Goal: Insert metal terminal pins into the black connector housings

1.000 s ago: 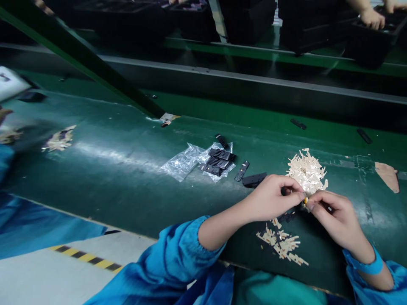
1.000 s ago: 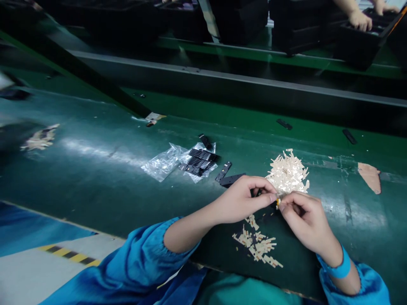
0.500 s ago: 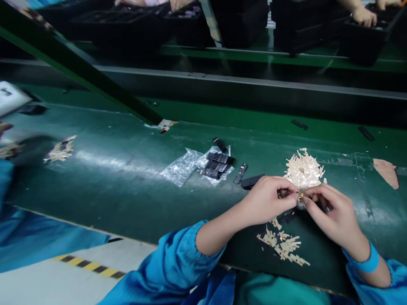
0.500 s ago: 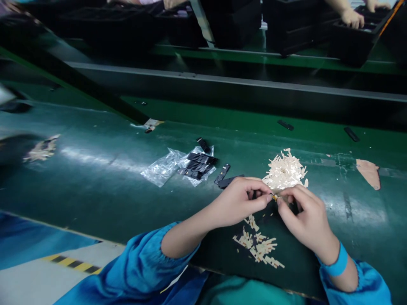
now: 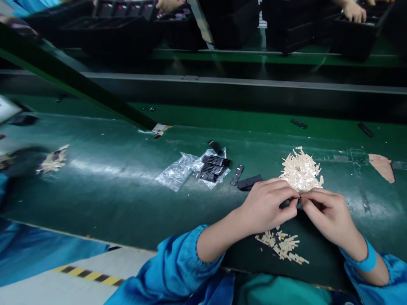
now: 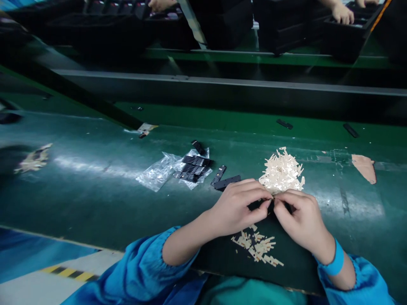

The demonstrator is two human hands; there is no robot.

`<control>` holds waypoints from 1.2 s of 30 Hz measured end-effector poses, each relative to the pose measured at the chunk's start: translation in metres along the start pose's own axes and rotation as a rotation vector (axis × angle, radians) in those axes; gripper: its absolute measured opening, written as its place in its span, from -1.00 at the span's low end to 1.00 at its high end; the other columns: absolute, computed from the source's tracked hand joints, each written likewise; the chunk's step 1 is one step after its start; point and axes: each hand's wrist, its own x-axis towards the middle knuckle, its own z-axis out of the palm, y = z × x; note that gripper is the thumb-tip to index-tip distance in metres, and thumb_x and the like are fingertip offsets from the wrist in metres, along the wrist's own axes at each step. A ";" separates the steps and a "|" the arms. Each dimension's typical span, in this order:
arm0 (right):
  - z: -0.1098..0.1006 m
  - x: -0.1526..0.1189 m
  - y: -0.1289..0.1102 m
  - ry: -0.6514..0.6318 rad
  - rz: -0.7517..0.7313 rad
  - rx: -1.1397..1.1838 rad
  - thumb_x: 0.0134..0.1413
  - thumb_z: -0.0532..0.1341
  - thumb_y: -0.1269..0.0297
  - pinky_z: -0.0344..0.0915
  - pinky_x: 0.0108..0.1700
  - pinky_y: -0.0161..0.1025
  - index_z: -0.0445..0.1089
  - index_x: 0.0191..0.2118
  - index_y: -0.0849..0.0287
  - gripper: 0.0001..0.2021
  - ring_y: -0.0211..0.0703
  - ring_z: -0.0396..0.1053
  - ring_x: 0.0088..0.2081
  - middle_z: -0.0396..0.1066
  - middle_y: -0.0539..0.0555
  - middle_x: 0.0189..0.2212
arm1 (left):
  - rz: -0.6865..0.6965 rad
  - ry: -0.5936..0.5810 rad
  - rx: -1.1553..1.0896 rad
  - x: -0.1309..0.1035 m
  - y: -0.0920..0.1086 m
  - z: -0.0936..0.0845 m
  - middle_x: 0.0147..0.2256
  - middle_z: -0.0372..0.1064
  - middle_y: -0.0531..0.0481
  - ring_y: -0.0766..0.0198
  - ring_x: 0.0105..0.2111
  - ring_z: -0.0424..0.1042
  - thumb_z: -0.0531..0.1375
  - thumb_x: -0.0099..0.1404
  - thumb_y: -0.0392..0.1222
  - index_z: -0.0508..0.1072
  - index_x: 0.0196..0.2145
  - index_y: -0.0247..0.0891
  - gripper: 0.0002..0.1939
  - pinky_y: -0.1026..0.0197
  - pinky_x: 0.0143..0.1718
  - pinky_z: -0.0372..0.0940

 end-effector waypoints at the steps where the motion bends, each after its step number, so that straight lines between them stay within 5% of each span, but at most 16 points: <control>1: 0.000 0.000 0.001 -0.007 0.002 -0.002 0.26 0.19 0.40 0.31 -0.36 -0.22 0.53 -0.34 0.12 -0.81 -0.17 0.44 -0.44 0.53 0.02 -0.45 | -0.007 -0.006 -0.006 0.000 0.000 0.000 -0.28 0.61 -0.01 0.23 -0.28 0.53 0.14 0.38 -0.27 0.56 -0.23 -0.22 -0.82 0.15 -0.14 0.40; 12: 0.001 -0.002 0.001 -0.028 -0.065 -0.175 0.24 0.15 0.41 0.30 -0.33 -0.18 0.55 -0.33 0.17 -0.79 -0.10 0.48 -0.42 0.54 0.06 -0.46 | -0.037 -0.017 0.001 -0.003 -0.003 0.007 -0.28 0.61 -0.01 0.23 -0.30 0.54 0.16 0.38 -0.25 0.57 -0.26 -0.23 -0.83 0.18 -0.18 0.39; 20: -0.005 0.003 0.000 -0.089 0.052 0.017 0.18 0.14 0.42 0.31 -0.34 -0.25 0.53 -0.40 0.11 -0.77 -0.16 0.49 -0.44 0.57 -0.02 -0.47 | -0.081 -0.048 -0.185 -0.001 -0.001 0.000 -0.34 0.58 0.00 0.25 -0.33 0.49 0.18 0.35 -0.25 0.58 -0.28 -0.22 -0.85 0.18 -0.20 0.36; 27: -0.005 0.006 0.022 0.008 0.159 -0.341 0.26 0.24 0.21 0.11 -0.48 -0.21 0.38 -0.60 0.11 -0.63 -0.13 0.32 -0.56 0.41 0.03 -0.62 | -0.591 0.012 -0.983 0.005 -0.001 -0.015 -0.52 0.38 0.07 0.39 -0.56 0.29 0.30 0.16 -0.13 0.47 -0.38 -0.26 -0.84 0.30 -0.53 0.20; 30: -0.004 0.006 0.020 0.062 0.010 -0.155 0.28 0.28 0.18 0.26 -0.40 -0.20 0.54 -0.21 0.11 -0.86 -0.09 0.40 -0.40 0.52 0.10 -0.35 | -0.750 -0.031 -1.343 0.006 -0.004 -0.007 -0.57 0.29 0.11 0.41 -0.61 0.23 0.30 0.10 -0.13 0.41 -0.35 -0.24 -0.80 0.34 -0.62 0.12; 32: -0.003 0.005 0.014 0.091 -0.099 0.023 0.25 0.33 0.24 0.34 -0.35 -0.19 0.49 -0.01 0.09 -0.78 -0.10 0.41 -0.34 0.50 0.12 -0.24 | -0.803 -0.095 -1.508 0.006 -0.006 0.001 -0.56 0.25 0.12 0.40 -0.59 0.25 0.28 0.08 -0.16 0.41 -0.31 -0.24 -0.79 0.37 -0.64 0.10; 36: -0.003 0.002 0.004 0.132 -0.176 0.180 0.21 0.37 0.35 0.37 -0.35 -0.16 0.52 -0.11 0.06 -0.86 -0.08 0.42 -0.32 0.48 0.11 -0.28 | -0.891 -0.226 -1.659 0.002 -0.006 0.016 -0.50 0.23 0.09 0.40 -0.56 0.26 0.25 0.10 -0.21 0.38 -0.30 -0.25 -0.82 0.39 -0.65 0.07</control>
